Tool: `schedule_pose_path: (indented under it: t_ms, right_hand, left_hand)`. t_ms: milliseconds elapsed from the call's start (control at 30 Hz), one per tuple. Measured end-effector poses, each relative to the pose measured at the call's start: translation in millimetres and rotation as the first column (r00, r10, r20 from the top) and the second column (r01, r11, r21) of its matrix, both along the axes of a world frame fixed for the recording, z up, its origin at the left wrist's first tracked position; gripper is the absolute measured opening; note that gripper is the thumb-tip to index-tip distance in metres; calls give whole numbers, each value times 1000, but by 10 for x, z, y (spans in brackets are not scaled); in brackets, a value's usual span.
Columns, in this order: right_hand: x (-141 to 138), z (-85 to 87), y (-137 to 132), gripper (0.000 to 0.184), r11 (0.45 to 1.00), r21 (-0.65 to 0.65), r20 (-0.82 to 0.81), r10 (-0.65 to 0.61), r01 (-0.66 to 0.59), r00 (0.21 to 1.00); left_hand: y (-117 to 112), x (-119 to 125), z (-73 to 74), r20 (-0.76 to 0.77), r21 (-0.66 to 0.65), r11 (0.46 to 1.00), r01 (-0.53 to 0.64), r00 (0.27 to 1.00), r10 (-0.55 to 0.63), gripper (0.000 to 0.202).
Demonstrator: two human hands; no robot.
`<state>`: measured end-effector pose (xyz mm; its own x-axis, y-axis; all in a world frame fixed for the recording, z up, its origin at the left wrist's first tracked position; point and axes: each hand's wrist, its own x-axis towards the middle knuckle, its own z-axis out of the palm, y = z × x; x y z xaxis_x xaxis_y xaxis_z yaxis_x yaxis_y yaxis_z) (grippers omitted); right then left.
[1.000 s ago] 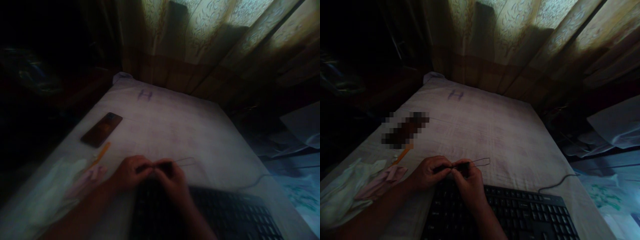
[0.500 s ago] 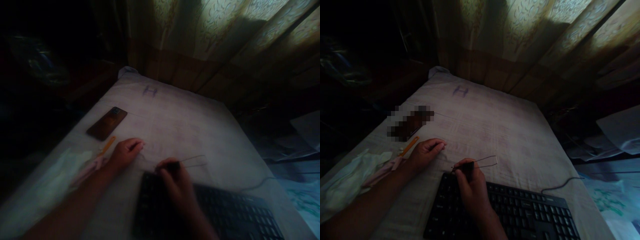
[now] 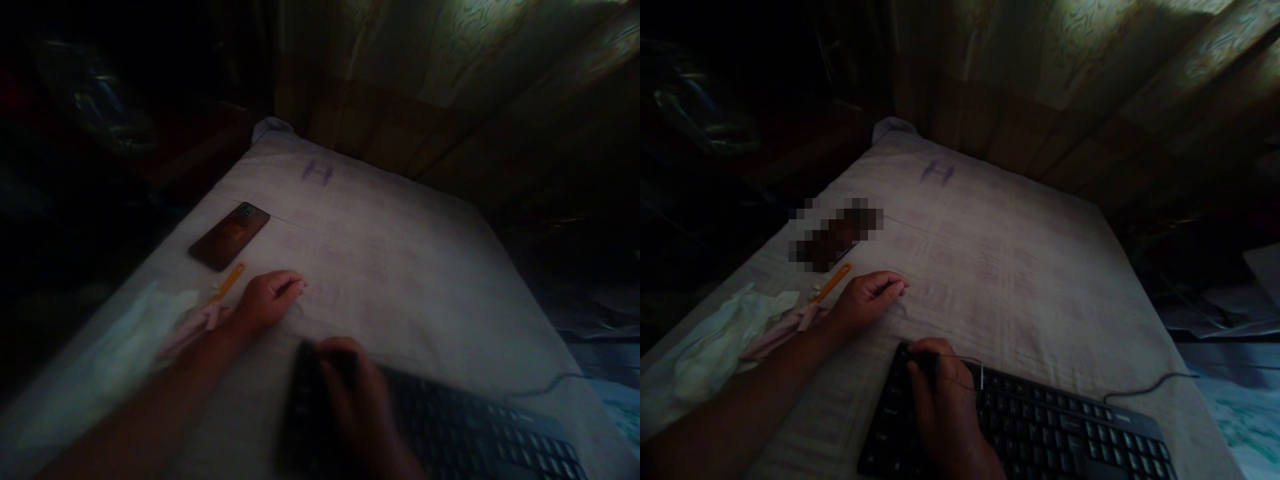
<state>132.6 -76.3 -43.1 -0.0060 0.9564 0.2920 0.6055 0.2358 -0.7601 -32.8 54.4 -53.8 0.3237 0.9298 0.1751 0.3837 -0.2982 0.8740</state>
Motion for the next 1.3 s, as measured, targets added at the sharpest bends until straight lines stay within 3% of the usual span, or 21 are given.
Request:
schedule_pose_path:
  t_ms: [333,700,1300]
  right_hand:
    - [-27,19,8,15,1000,-1,68,8,-8,998]
    - [-103,0,15,14,998,-26,203,-57,63,978]
    - [-112,-49,14,14,995,17,245,-102,101,964]
  left_hand:
    - [9,-1,-28,-33,15,1000,20,999,-19,22]
    - [10,-1,-29,-40,39,999,35,999,-34,21]
    - [-2,-6,-28,-65,42,999,32,997,-30,21]
